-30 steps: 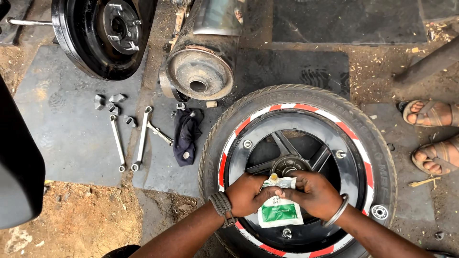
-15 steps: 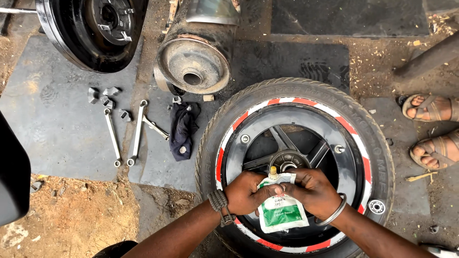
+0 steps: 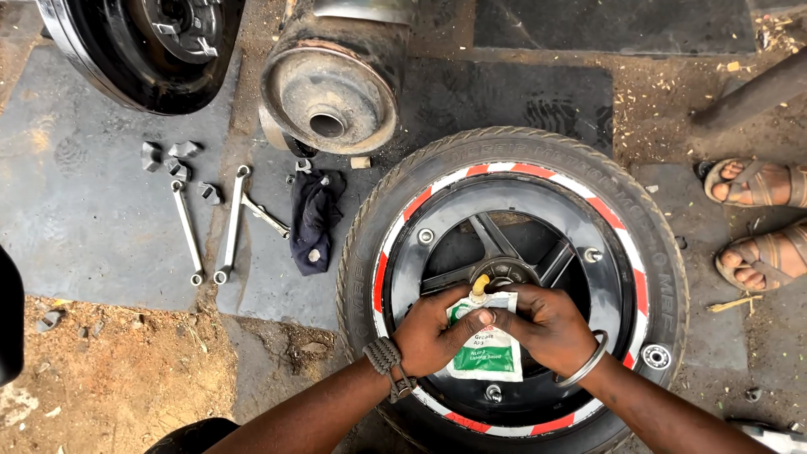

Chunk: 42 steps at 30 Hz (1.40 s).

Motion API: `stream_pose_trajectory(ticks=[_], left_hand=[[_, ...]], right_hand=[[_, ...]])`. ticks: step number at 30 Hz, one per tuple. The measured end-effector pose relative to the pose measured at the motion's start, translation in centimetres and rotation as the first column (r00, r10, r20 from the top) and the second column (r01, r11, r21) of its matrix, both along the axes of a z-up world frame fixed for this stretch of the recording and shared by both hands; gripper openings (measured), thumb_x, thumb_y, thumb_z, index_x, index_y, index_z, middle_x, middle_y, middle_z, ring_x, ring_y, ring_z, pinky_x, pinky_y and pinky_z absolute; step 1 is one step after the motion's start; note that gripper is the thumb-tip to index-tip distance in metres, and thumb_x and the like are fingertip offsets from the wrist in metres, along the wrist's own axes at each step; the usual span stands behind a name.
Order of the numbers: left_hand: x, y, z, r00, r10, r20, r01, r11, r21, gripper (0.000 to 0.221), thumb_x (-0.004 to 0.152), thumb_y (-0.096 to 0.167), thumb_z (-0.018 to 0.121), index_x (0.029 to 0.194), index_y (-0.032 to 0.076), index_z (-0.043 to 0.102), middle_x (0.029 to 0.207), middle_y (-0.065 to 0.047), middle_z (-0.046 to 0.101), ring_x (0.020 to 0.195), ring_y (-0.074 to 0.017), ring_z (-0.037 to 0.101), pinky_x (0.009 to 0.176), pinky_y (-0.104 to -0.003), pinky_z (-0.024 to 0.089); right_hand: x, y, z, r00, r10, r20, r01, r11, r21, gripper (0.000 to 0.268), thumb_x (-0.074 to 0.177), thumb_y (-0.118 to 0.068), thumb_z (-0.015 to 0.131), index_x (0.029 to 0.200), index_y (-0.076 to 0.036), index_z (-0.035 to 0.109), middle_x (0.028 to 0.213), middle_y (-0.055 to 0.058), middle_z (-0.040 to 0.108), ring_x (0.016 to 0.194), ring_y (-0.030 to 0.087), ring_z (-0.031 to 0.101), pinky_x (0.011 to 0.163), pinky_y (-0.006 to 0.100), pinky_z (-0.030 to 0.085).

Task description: Applying grease to motorcycle wheel bearings and reassembling the axle components.

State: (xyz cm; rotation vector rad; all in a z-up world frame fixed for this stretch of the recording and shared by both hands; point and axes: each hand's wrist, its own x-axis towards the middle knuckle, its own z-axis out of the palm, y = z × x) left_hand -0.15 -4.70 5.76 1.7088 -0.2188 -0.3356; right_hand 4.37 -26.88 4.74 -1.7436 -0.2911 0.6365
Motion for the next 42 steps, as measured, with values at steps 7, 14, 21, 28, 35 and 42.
stream_pose_trajectory(ticks=[7,14,21,28,35,42], left_hand=[[0.0,0.5,0.1,0.994,-0.010,-0.108,0.016,0.998,0.061,0.041,0.100,0.040,0.061,0.114,0.004,0.073,0.074,-0.009,0.073,0.064,-0.0140,0.067,0.057,-0.030,0.052],[-0.5,0.8,-0.2,0.978,-0.207,-0.002,0.206,0.975,-0.085,0.040,0.103,0.040,0.065,0.096,0.001,0.074,0.074,-0.004,0.069,0.070,-0.0081,0.067,0.063,-0.029,0.053],[-0.9,0.7,-0.7,0.929,-0.314,-0.196,0.267,0.935,-0.232,0.038,0.103,0.037,0.065,0.091,0.001,0.072,0.071,-0.003,0.065,0.066,-0.0092,0.060,0.059,-0.028,0.049],[-1.1,0.2,-2.8,0.906,-0.261,-0.333,0.143,0.929,-0.340,0.031,0.096,0.033,0.070,0.101,0.003,0.072,0.084,-0.004,0.073,0.080,-0.0100,0.071,0.070,-0.027,0.057],[0.7,2.8,-4.0,0.955,-0.152,-0.254,0.141,0.988,-0.060,0.031,0.099,0.033,0.068,0.104,0.003,0.076,0.083,-0.009,0.076,0.075,-0.0147,0.070,0.068,-0.031,0.056],[2.7,10.9,-11.1,0.999,-0.017,-0.049,0.040,0.849,0.526,0.051,0.091,0.033,0.074,0.133,0.008,0.060,0.112,-0.018,0.074,0.100,-0.0322,0.073,0.086,-0.043,0.057]], right_hand=[[2.3,-1.5,3.4,0.968,0.090,0.234,-0.010,0.946,-0.325,0.045,0.074,-0.019,0.085,0.117,-0.012,0.073,0.087,0.001,0.079,0.075,0.009,0.075,0.066,0.024,0.063],[2.3,-1.7,5.7,0.945,0.247,0.214,-0.235,0.969,-0.077,0.066,0.071,-0.016,0.088,0.132,-0.013,0.065,0.119,0.004,0.062,0.091,0.013,0.064,0.082,0.030,0.059],[1.9,-1.6,5.5,0.914,0.334,0.228,-0.324,0.943,-0.080,0.056,0.072,-0.016,0.089,0.126,-0.012,0.072,0.116,0.004,0.063,0.093,0.014,0.064,0.083,0.033,0.059],[1.5,-1.9,4.0,0.926,0.334,0.179,-0.338,0.941,-0.011,0.042,0.080,-0.013,0.085,0.121,-0.009,0.075,0.118,0.007,0.062,0.095,0.015,0.064,0.085,0.032,0.058],[2.4,-5.0,3.1,0.956,0.289,0.053,-0.294,0.941,0.168,0.043,0.081,0.007,0.065,0.122,-0.005,0.063,0.141,0.009,0.049,0.108,0.015,0.058,0.079,0.033,0.053],[-0.8,-11.8,3.3,0.995,-0.061,-0.075,0.067,0.994,0.089,0.059,0.077,0.014,0.061,0.132,-0.006,0.056,0.146,0.008,0.052,0.121,0.019,0.056,0.088,0.036,0.052]])
